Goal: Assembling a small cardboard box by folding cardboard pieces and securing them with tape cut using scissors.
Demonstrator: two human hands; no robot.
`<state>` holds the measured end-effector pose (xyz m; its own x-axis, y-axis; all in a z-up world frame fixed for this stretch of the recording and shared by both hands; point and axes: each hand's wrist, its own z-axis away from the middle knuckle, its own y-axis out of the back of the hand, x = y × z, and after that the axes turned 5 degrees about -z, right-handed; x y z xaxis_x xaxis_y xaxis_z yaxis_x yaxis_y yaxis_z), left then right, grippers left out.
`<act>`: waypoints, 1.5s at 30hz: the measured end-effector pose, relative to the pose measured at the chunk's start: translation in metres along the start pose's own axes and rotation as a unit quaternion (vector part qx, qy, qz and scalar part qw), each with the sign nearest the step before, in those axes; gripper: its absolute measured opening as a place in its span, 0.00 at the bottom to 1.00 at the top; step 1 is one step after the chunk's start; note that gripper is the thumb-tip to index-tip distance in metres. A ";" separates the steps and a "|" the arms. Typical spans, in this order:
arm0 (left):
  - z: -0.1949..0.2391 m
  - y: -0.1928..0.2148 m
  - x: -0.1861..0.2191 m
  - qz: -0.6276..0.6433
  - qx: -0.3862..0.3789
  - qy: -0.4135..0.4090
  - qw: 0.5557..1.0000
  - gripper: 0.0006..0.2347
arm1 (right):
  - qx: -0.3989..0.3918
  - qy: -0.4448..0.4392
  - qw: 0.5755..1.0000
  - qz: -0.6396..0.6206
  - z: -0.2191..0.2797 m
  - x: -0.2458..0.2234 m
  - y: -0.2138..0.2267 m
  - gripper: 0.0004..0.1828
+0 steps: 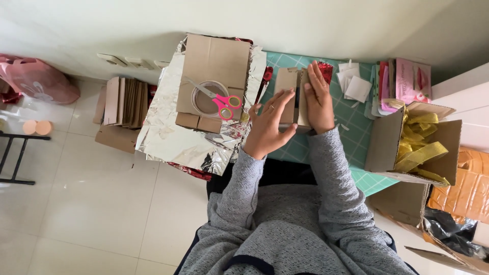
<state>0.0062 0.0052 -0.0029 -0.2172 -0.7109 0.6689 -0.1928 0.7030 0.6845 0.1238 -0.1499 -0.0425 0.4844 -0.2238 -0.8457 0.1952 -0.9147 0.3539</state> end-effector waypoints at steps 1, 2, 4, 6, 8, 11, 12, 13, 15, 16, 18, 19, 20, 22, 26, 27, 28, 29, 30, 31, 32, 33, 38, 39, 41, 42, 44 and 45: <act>0.000 0.000 0.001 0.000 0.000 0.001 1.000 0.31 | -0.001 0.000 1.000 0.000 0.000 -0.001 0.000 0.25; 0.000 0.001 0.001 0.009 -0.006 0.005 1.000 0.29 | -0.004 0.003 1.000 0.007 0.000 -0.002 0.000 0.25; -0.001 -0.001 0.000 0.016 -0.012 0.010 1.000 0.28 | -0.009 0.007 1.000 0.014 0.001 -0.004 0.001 0.25; -0.001 -0.004 -0.003 0.022 -0.010 0.016 1.000 0.25 | -0.017 0.010 0.998 0.060 0.000 -0.005 0.001 0.26; -0.002 -0.007 -0.005 0.006 -0.006 0.014 1.000 0.24 | -0.016 0.017 0.997 0.076 -0.001 -0.002 -0.001 0.26; -0.003 -0.003 -0.003 -0.015 -0.014 0.016 1.000 0.21 | -0.017 0.020 0.994 0.103 -0.003 -0.001 -0.003 0.26; -0.004 0.000 -0.001 -0.020 -0.028 0.019 0.999 0.19 | -0.017 0.016 0.993 0.115 -0.004 -0.001 -0.003 0.26; -0.005 0.000 0.000 -0.020 -0.024 0.018 0.999 0.19 | -0.018 0.019 0.993 0.116 -0.005 0.004 -0.004 0.26; -0.006 0.001 0.002 -0.045 -0.043 0.025 0.998 0.17 | -0.011 0.021 0.990 0.136 -0.005 0.014 -0.004 0.27; -0.004 -0.001 0.003 -0.044 -0.041 0.024 0.998 0.17 | -0.011 0.022 0.990 0.137 -0.004 0.013 -0.004 0.27; -0.004 -0.004 0.003 -0.074 -0.046 0.023 0.996 0.16 | -0.010 0.024 0.990 0.136 -0.005 0.011 -0.005 0.26; -0.006 -0.006 0.003 -0.076 -0.041 0.023 0.996 0.16 | -0.011 0.029 0.990 0.136 -0.007 0.014 -0.004 0.26; -0.008 -0.007 0.003 -0.077 -0.036 0.020 0.996 0.16 | -0.010 0.037 0.988 0.153 -0.009 0.016 -0.003 0.26; -0.002 -0.009 0.004 -0.080 -0.028 0.030 0.996 0.15 | -0.021 0.044 0.985 0.164 -0.004 0.020 -0.005 0.26; -0.003 -0.011 0.002 -0.077 -0.042 0.031 0.996 0.16 | -0.020 0.062 0.979 0.192 -0.005 0.027 -0.005 0.25; -0.005 -0.011 0.000 -0.077 -0.043 0.028 0.996 0.16 | -0.015 0.071 0.977 0.199 -0.008 0.029 -0.005 0.25; -0.005 -0.012 0.000 -0.078 -0.043 0.029 0.996 0.16 | -0.016 0.071 0.977 0.198 -0.008 0.030 -0.004 0.25; -0.006 -0.011 -0.001 -0.073 -0.045 0.027 0.996 0.17 | -0.014 0.076 0.976 0.204 -0.010 0.030 -0.004 0.24; -0.006 -0.011 -0.002 -0.069 -0.047 0.026 0.996 0.18 | -0.012 0.081 0.974 0.211 -0.011 0.030 -0.004 0.24; -0.007 -0.010 -0.003 -0.069 -0.047 0.030 0.996 0.18 | -0.015 0.080 0.974 0.209 -0.012 0.034 -0.006 0.24; -0.009 -0.010 -0.005 -0.061 -0.052 0.028 0.996 0.18 | -0.012 0.082 0.975 0.208 -0.014 0.037 -0.007 0.24; -0.016 -0.010 -0.006 -0.053 -0.057 0.019 0.997 0.18 | -0.002 0.084 0.974 0.210 -0.019 0.041 -0.005 0.24; -0.018 -0.017 -0.008 -0.037 -0.067 0.012 0.997 0.21 | -0.010 0.081 0.974 0.213 -0.015 0.024 -0.005 0.27; -0.016 -0.014 -0.005 -0.029 -0.068 0.014 0.997 0.20 | -0.013 0.076 0.974 0.212 -0.012 0.024 -0.006 0.25; -0.015 -0.011 -0.002 -0.021 -0.065 0.017 0.997 0.20 | -0.013 0.079 0.974 0.214 -0.014 0.021 -0.006 0.25; -0.015 -0.009 -0.001 -0.013 -0.061 0.019 0.998 0.21 | -0.013 0.083 0.972 0.217 -0.015 0.020 -0.005 0.25; -0.017 -0.009 -0.002 -0.019 -0.068 0.016 0.997 0.21 | -0.012 0.080 0.972 0.222 -0.015 0.024 -0.006 0.26; -0.017 -0.009 -0.003 -0.026 -0.073 0.019 0.997 0.22 | -0.015 0.078 0.972 0.223 -0.015 0.026 -0.008 0.27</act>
<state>0.0250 0.0005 -0.0061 -0.1731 -0.7487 0.6399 -0.0613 0.6566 0.7517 0.1478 -0.1432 -0.0607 0.6502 -0.5394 -0.5350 -0.0396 -0.7273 0.6852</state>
